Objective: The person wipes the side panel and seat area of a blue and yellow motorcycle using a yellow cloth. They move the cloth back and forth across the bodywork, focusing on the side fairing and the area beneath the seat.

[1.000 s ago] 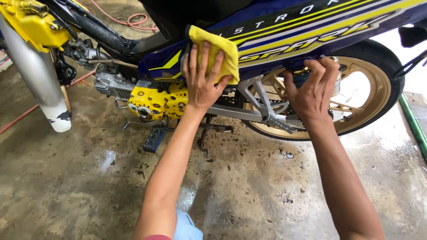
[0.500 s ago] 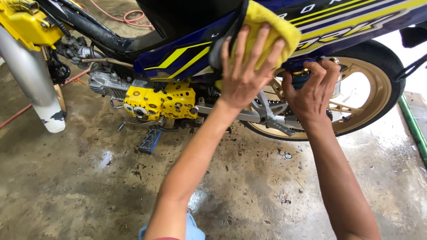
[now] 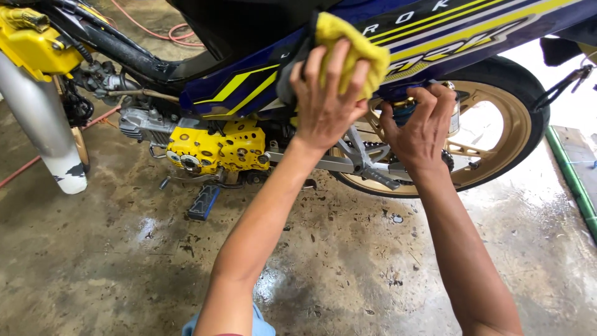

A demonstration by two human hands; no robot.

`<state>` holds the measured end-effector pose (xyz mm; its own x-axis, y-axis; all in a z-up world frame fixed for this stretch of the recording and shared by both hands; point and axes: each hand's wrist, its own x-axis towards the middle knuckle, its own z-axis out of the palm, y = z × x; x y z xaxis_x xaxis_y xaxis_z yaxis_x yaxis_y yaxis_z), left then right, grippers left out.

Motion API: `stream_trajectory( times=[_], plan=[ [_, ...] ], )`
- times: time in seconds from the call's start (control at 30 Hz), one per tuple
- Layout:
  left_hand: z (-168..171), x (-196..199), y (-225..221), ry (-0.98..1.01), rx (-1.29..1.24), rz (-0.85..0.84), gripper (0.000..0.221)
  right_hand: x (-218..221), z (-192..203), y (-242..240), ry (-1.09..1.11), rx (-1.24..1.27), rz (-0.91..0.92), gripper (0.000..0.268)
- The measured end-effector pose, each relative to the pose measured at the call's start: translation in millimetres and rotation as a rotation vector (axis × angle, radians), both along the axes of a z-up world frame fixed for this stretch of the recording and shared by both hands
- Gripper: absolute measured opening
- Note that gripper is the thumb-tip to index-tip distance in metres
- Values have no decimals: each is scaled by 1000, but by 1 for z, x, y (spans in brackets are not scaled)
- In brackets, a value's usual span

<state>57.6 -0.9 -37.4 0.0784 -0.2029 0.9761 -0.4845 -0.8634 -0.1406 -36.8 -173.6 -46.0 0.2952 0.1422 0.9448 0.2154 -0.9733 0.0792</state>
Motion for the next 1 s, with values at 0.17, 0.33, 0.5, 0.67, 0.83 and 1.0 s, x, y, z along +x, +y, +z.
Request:
stream_trajectory(
  times=[0.17,0.33,0.5,0.67,0.83,1.0],
  plan=[
    [24,-10,-42,-27,69,-11,111,-7,8,7,-47,13,47,62],
    [15,-4,-32,-58,83,-57,97,-5,4,4,-34,13,48,61],
    [-4,16,20,-114,59,-56,106,4,-6,-4,8,34,23,61],
    [-43,34,68,36,59,-19,114,6,-7,-3,-20,11,13,60],
    [-56,41,101,68,28,16,99,3,-3,1,-30,7,26,57],
    [-64,46,139,72,-22,9,96,0,-2,4,-42,6,31,56]
  ],
)
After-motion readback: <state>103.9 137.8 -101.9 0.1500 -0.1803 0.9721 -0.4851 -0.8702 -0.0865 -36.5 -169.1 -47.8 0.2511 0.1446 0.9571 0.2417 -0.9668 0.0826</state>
